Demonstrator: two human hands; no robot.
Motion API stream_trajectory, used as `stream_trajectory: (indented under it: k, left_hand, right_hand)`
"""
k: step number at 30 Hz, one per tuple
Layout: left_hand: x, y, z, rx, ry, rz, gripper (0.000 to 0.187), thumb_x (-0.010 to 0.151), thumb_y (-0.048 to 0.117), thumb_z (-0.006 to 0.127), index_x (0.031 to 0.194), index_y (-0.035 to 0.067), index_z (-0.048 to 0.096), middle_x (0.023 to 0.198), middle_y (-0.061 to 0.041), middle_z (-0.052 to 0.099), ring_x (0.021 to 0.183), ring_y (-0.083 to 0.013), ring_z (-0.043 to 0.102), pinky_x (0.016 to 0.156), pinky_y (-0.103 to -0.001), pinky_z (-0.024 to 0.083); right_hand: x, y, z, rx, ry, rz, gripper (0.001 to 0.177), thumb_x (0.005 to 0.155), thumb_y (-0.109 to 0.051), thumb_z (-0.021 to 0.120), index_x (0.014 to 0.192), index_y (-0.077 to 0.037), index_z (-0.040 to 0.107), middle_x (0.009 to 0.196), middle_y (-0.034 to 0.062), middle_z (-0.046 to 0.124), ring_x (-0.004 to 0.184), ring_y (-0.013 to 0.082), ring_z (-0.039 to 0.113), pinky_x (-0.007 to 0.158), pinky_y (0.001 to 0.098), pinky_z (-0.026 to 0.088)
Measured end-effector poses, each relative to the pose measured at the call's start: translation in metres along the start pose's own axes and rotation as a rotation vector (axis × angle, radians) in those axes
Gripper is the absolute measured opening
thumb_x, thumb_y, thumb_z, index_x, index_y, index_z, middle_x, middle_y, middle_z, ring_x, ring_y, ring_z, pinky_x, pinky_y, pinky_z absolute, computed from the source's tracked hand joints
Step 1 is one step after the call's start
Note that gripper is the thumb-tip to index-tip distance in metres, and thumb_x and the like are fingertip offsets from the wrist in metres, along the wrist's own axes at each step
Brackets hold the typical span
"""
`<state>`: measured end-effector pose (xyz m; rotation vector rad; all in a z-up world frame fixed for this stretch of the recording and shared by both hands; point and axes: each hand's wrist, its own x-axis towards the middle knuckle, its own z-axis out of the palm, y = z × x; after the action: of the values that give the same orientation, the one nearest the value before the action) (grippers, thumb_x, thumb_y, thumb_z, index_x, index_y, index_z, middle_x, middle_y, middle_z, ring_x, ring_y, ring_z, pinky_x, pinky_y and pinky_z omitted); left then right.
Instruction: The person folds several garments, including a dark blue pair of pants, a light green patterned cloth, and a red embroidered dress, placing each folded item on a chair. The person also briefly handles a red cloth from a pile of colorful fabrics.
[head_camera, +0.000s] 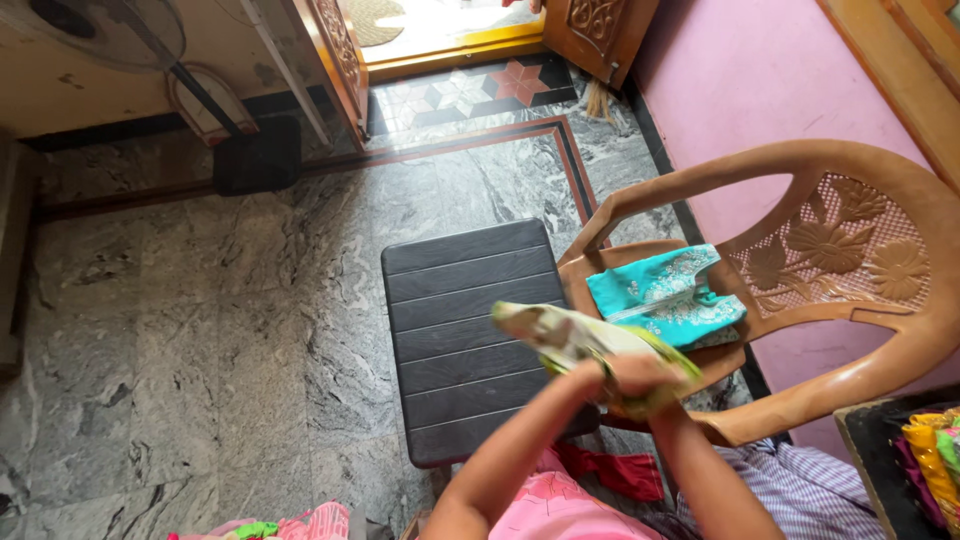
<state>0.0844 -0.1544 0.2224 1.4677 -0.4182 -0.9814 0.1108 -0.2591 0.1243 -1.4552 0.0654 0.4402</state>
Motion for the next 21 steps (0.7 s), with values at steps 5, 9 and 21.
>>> stream_trajectory:
  k: [5, 9, 21]
  left_hand:
    - [-0.007, 0.01, 0.092, 0.07, -0.569, 0.037, 0.066, 0.101, 0.06, 0.06, 0.116, -0.003, 0.07, 0.098, -0.01, 0.068, 0.088, -0.0198, 0.062, 0.077, -0.039, 0.052]
    - [-0.011, 0.006, 0.058, 0.188, -0.422, 0.098, 0.057, 0.097, 0.054, 0.058, 0.117, 0.003, 0.075, 0.112, -0.013, 0.076, 0.102, -0.0249, 0.07, 0.092, -0.039, 0.055]
    - [-0.064, -0.023, -0.198, -0.261, 0.737, 0.214, 0.033, 0.101, 0.042, 0.06, 0.11, 0.014, 0.074, 0.092, -0.001, 0.076, 0.079, -0.0101, 0.071, 0.072, -0.034, 0.059]
  right_hand:
    - [0.013, -0.002, 0.036, 0.155, -0.118, 0.046, 0.034, 0.09, -0.017, 0.067, 0.122, -0.01, 0.077, 0.111, 0.0109, 0.077, 0.094, 0.0212, 0.072, 0.086, 0.0359, 0.055]
    - [0.014, -0.003, 0.047, 0.154, -0.138, 0.068, 0.038, 0.089, -0.024, 0.068, 0.124, -0.013, 0.076, 0.112, 0.011, 0.077, 0.096, 0.0225, 0.072, 0.089, 0.0367, 0.056]
    - [-0.045, -0.022, -0.062, -1.119, -0.219, 0.306, 0.052, 0.086, -0.045, 0.073, 0.13, -0.02, 0.074, 0.118, 0.0115, 0.077, 0.104, 0.0262, 0.074, 0.097, 0.0393, 0.057]
